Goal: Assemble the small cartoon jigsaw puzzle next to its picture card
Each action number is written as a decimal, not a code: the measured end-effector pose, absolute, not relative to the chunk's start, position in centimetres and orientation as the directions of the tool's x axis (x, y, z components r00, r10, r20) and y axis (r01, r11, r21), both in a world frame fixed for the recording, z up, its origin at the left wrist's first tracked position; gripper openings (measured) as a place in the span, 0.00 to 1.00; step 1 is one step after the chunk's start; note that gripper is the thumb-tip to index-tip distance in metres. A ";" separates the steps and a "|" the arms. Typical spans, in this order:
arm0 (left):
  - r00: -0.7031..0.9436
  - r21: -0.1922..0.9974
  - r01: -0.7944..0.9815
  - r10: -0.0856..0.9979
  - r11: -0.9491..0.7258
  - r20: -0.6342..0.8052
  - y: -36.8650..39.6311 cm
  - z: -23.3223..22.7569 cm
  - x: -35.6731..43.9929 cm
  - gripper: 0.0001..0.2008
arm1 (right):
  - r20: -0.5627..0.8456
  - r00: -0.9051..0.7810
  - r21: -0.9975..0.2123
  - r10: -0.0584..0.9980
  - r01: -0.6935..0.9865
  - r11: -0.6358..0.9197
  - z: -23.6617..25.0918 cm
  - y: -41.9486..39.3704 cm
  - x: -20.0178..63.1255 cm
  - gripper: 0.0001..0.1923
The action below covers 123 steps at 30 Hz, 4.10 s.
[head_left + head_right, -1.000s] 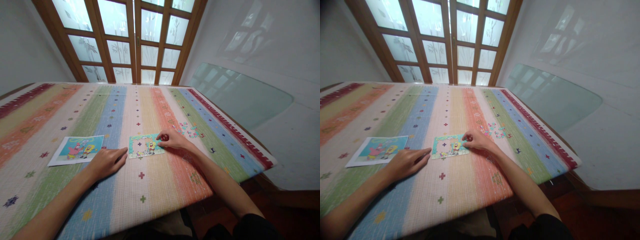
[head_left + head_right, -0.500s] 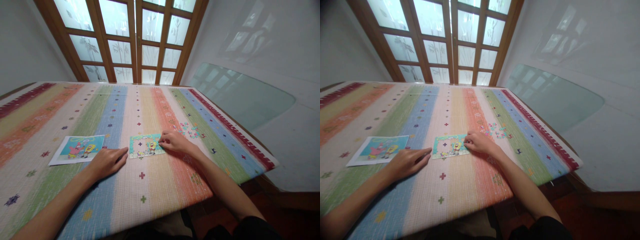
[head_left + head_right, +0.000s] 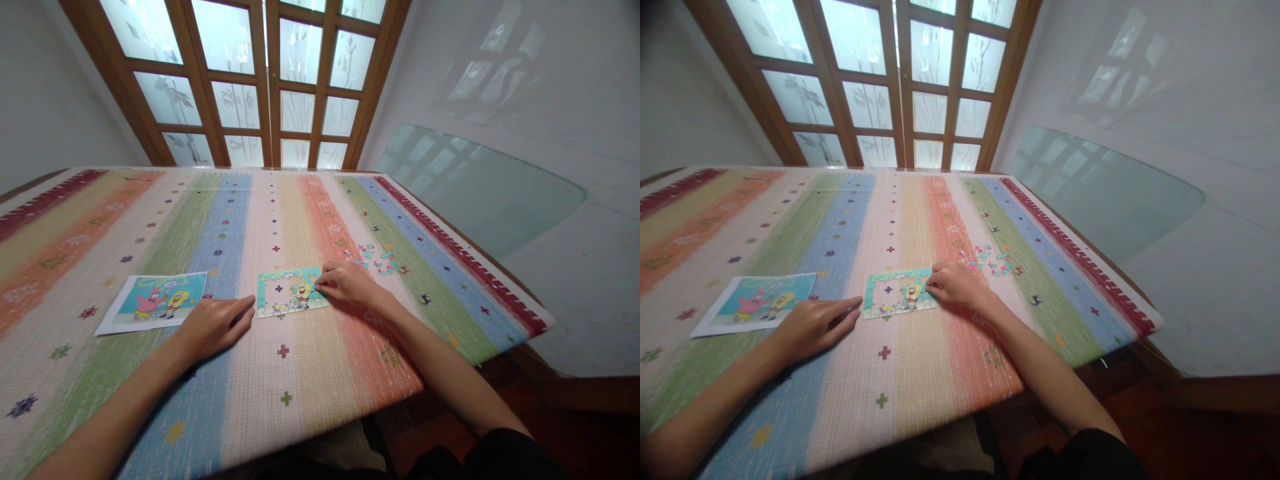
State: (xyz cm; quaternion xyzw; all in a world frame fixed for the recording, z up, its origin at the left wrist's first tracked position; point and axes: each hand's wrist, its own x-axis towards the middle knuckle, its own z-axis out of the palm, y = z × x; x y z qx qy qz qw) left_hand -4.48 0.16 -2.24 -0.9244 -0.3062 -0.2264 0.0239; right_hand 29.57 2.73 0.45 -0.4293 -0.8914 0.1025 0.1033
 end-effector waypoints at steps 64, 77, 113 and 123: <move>0.713 0.067 0.605 0.578 -0.793 0.397 0.1 -2.1 -4.6 0.16 | 0.146 -0.423 -0.504 0.894 0.746 0.435 1.5 3.8 31.6 0.23; 0.722 0.035 0.603 0.564 -0.797 0.401 0.2 -2.1 -4.6 0.16 | 0.080 -0.445 -0.601 0.892 0.692 0.399 0.7 3.5 31.8 0.07; 0.720 0.042 0.598 0.559 -0.801 0.411 0.1 -1.9 -4.4 0.17 | -0.010 -0.497 -0.346 0.868 0.816 0.463 1.1 2.6 29.4 0.16; 0.723 0.035 0.595 0.553 -0.803 0.415 0.2 -2.1 -4.5 0.18 | 0.035 -0.495 -0.319 0.868 0.818 0.479 0.9 2.3 29.1 0.17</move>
